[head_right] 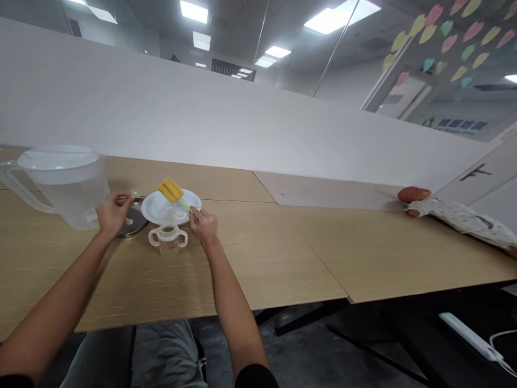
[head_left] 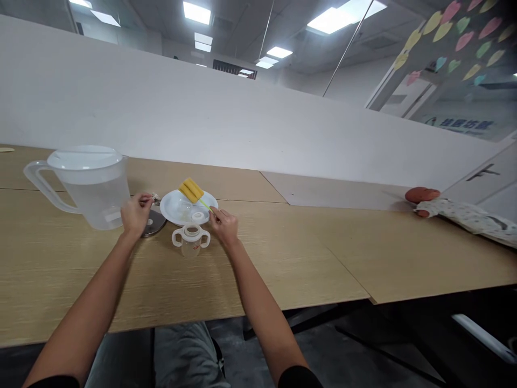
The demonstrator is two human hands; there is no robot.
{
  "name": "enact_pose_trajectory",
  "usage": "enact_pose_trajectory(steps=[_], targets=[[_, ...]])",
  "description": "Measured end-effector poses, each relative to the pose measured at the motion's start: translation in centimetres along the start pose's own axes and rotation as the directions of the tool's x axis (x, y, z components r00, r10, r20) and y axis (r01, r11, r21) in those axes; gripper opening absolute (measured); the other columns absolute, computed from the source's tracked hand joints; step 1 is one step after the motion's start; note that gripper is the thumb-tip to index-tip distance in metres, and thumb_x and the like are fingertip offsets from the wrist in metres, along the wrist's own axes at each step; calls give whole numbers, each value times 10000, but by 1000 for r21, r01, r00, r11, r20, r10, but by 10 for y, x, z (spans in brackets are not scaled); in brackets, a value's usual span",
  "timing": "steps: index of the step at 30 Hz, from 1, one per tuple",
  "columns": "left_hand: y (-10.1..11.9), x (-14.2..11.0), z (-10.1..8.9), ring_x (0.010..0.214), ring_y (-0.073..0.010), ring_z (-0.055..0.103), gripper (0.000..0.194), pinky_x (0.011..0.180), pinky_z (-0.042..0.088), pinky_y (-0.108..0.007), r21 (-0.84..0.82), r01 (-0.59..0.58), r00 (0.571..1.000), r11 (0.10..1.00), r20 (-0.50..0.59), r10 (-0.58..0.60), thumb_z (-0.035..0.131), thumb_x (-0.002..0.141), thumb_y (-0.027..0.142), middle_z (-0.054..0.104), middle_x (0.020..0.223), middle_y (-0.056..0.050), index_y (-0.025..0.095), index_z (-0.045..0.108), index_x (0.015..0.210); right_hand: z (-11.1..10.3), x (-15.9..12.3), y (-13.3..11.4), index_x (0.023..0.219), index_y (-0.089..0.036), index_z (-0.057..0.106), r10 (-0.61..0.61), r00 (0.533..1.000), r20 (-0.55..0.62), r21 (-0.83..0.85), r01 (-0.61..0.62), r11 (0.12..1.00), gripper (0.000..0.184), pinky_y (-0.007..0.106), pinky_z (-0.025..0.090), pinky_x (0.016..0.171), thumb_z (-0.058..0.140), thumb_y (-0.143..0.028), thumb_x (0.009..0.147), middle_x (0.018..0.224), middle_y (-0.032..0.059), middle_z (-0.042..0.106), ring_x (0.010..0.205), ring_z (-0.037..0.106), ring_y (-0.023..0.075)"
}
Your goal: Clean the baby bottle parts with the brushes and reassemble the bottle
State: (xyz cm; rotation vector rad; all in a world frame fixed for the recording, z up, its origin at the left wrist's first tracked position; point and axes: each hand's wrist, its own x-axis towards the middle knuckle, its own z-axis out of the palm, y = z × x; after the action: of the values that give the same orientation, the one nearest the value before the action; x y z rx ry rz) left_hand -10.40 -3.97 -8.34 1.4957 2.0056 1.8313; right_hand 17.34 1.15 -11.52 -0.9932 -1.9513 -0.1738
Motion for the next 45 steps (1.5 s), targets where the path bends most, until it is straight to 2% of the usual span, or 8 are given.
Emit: enact_pose_trajectory(steps=[8,12,16,19,24,34,41,45], targets=[[-4,-5,0,829,-249,668,206,709,479,-312,530,0,986,848,143,-89,543,825,308,728,897,-100,182,691,895,2,-1,0,1057,-191,726,-20,1000,-1,-42,20,999,293,195,356,559,482,-297,935,704,49,683,602,566,99],[2,-8,-1,890,-312,658,287,761,481,-387,638,-32,971,770,202,-127,496,836,262,713,961,-165,146,704,996,4,-1,1,1029,-185,731,-60,997,-39,-68,57,996,250,204,338,542,525,-271,917,678,39,680,583,564,95],[17,-13,2,976,-333,628,360,854,458,-450,615,-210,977,760,165,137,414,870,268,695,1001,-191,120,681,1061,5,0,1,1024,-188,731,-71,996,-57,-74,66,995,242,210,335,541,528,-265,915,683,37,687,581,565,97],[30,-18,13,1086,-282,595,388,969,422,-420,530,-417,909,738,257,328,361,903,283,684,1109,-144,143,659,1109,5,0,1,1029,-192,728,-65,996,-56,-66,62,996,240,207,341,549,526,-260,918,704,38,698,599,575,98],[31,-27,35,1315,-267,446,462,1100,324,-444,324,-680,710,658,517,478,328,944,378,553,1361,-141,148,610,1229,6,-1,1,1037,-191,725,-54,997,-53,-58,51,997,237,202,351,556,532,-258,917,720,40,706,614,584,99],[17,-29,38,1222,-306,528,344,1104,198,-602,286,-505,801,814,506,320,438,905,444,718,1102,-54,261,720,981,8,-2,2,1021,-191,728,-35,997,-63,-61,31,998,229,206,369,561,538,-260,913,721,40,713,614,608,105],[30,-26,35,1094,-274,607,295,1004,414,-478,140,-504,858,852,191,476,589,820,389,723,1032,-103,191,716,998,9,-3,3,1015,-190,731,-18,997,-69,-45,15,999,235,211,375,558,534,-265,913,725,48,712,609,606,115],[47,-34,32,1046,-224,630,251,942,500,-398,-58,-453,890,890,35,455,616,820,339,702,1058,-78,200,690,1015,10,-4,4,1003,-186,735,-24,997,-78,-34,22,999,244,212,375,556,523,-273,919,694,46,701,592,596,113]])
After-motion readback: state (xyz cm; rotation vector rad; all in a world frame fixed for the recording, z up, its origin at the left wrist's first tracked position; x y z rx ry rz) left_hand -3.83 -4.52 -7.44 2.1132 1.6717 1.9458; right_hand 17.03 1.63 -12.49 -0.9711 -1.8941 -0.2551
